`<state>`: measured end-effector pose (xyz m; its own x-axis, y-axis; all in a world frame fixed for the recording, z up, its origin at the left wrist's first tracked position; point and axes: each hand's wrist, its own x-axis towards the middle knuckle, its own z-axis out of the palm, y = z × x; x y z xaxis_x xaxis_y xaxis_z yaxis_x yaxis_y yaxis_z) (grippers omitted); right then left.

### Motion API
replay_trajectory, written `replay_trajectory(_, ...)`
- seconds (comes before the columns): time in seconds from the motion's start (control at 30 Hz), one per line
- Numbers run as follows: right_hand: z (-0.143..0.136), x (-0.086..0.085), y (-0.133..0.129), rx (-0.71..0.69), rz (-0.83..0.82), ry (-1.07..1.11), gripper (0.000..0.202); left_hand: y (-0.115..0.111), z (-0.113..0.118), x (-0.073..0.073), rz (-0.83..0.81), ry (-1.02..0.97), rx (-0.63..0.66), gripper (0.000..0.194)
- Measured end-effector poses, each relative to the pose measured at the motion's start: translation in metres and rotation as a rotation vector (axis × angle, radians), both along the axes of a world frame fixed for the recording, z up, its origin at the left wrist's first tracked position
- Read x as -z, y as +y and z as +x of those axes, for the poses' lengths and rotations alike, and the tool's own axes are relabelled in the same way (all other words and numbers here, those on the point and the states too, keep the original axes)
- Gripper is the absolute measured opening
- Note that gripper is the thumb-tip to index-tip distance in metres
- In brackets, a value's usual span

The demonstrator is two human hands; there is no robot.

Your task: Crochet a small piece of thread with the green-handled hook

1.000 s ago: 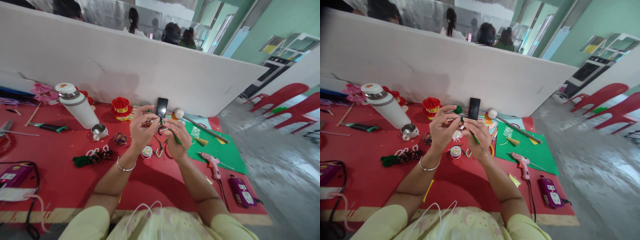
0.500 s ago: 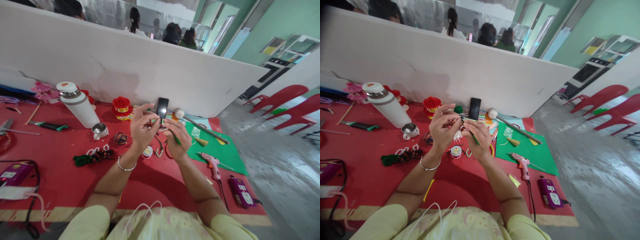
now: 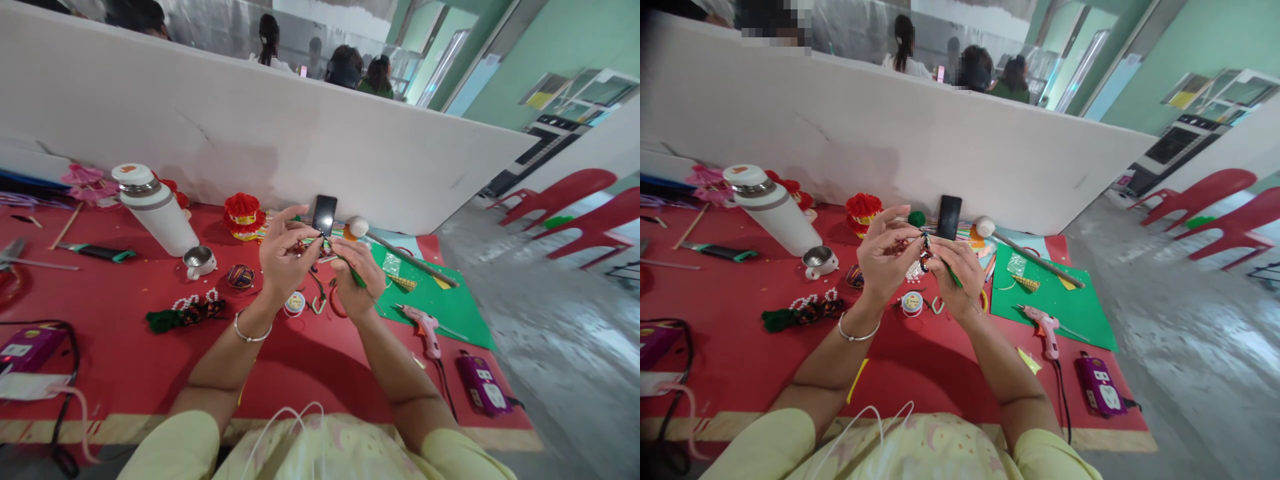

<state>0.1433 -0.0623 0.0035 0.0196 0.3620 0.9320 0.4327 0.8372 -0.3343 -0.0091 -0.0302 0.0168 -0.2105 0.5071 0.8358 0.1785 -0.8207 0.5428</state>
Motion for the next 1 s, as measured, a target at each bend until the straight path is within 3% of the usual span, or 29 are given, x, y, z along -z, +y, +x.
replay_trajectory(0.23, 0.0005, 0.0005, -0.0004, 0.006, -0.013, -0.015, 0.028, 0.0029, 0.0020, 0.0028, 0.082, 0.063, -0.116, 0.009)
replay_trajectory(1.0, 0.0005, -0.0035, -0.0023, 0.014, -0.034, -0.032, 0.022, 0.0039, 0.0010, 0.0052, 0.077, 0.155, -0.211, 0.010)
